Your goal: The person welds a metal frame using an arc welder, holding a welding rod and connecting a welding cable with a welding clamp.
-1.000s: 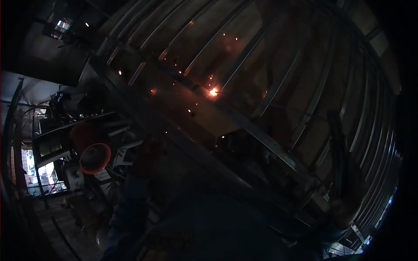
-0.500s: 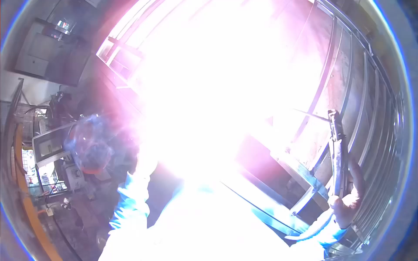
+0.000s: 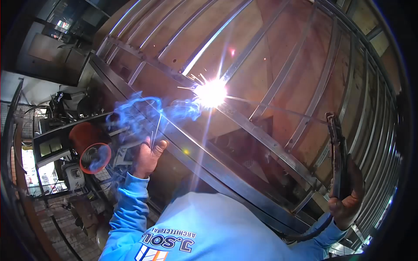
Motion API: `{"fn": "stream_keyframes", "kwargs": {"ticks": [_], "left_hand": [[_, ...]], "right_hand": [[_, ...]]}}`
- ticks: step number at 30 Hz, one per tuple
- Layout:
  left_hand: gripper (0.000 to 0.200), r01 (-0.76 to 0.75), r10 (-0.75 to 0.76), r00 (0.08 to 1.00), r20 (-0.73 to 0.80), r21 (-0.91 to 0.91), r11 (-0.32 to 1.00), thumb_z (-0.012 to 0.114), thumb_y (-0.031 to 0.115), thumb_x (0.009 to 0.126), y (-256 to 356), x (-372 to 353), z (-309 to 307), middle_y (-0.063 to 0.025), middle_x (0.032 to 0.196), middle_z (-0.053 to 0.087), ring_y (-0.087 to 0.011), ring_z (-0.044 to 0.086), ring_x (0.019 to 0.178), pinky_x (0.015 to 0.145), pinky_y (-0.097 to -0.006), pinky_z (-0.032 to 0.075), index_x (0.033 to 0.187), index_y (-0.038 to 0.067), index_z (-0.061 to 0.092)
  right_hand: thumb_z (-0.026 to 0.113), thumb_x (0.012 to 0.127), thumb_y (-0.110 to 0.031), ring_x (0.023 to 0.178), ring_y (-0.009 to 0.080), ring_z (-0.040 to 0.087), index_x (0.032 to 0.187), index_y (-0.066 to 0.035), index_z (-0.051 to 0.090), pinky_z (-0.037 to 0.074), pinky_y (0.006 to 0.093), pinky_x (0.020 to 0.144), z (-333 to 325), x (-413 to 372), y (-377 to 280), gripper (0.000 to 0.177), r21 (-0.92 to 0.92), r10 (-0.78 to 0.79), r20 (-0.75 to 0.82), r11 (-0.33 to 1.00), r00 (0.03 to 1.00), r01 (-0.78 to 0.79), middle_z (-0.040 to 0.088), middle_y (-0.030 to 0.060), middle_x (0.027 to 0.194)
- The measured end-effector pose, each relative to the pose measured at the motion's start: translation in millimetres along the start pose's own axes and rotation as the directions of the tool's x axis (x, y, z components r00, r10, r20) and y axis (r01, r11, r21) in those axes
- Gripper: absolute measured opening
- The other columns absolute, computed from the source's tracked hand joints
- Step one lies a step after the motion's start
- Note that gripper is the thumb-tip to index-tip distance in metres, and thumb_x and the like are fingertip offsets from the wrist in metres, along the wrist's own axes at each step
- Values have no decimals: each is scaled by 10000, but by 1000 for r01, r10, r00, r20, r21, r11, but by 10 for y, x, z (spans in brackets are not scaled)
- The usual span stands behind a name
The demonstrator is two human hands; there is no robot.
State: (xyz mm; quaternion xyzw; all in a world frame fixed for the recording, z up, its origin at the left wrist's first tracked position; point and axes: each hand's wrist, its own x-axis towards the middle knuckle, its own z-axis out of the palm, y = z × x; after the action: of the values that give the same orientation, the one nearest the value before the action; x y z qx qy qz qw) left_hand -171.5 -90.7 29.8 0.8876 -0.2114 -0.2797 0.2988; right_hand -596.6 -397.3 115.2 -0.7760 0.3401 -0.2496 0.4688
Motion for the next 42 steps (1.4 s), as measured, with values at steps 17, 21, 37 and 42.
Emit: {"fn": "stream_keyframes", "kwargs": {"ticks": [17,21,37,42], "left_hand": [[385,-283,286,945,-160,41,958,710,307,957,-275,89,178,-101,993,673,-223,639,931,791,-340,520,1185,14,607],[388,-361,385,923,-20,305,881,690,302,972,-555,62,31,-115,995,686,-241,647,926,822,-351,522,1216,14,606],[443,-55,52,997,-49,-73,996,694,432,956,-252,48,50,-70,901,654,-186,596,842,799,-349,497,1085,18,602],[376,-77,78,996,-38,37,996,657,348,956,-439,30,46,-116,936,694,-271,665,883,792,-413,518,1130,19,604]], "right_hand": [[771,737,-709,648,56,563,1458,65,420,443,186,531,-24,-112,251,1114,-134,-96,-116,988,989,80,643,117,1075],[772,722,-723,731,96,556,1458,54,443,458,234,622,-42,-1,167,1120,-147,-98,-16,985,995,95,627,124,1100],[829,758,-585,1216,314,596,1482,36,417,457,426,1031,-12,43,-55,1039,68,-26,46,997,999,23,590,248,1342],[812,746,-643,1097,245,641,1434,82,446,521,348,885,-353,-365,-7,1065,-313,-177,-71,938,982,147,641,220,1241]]}}
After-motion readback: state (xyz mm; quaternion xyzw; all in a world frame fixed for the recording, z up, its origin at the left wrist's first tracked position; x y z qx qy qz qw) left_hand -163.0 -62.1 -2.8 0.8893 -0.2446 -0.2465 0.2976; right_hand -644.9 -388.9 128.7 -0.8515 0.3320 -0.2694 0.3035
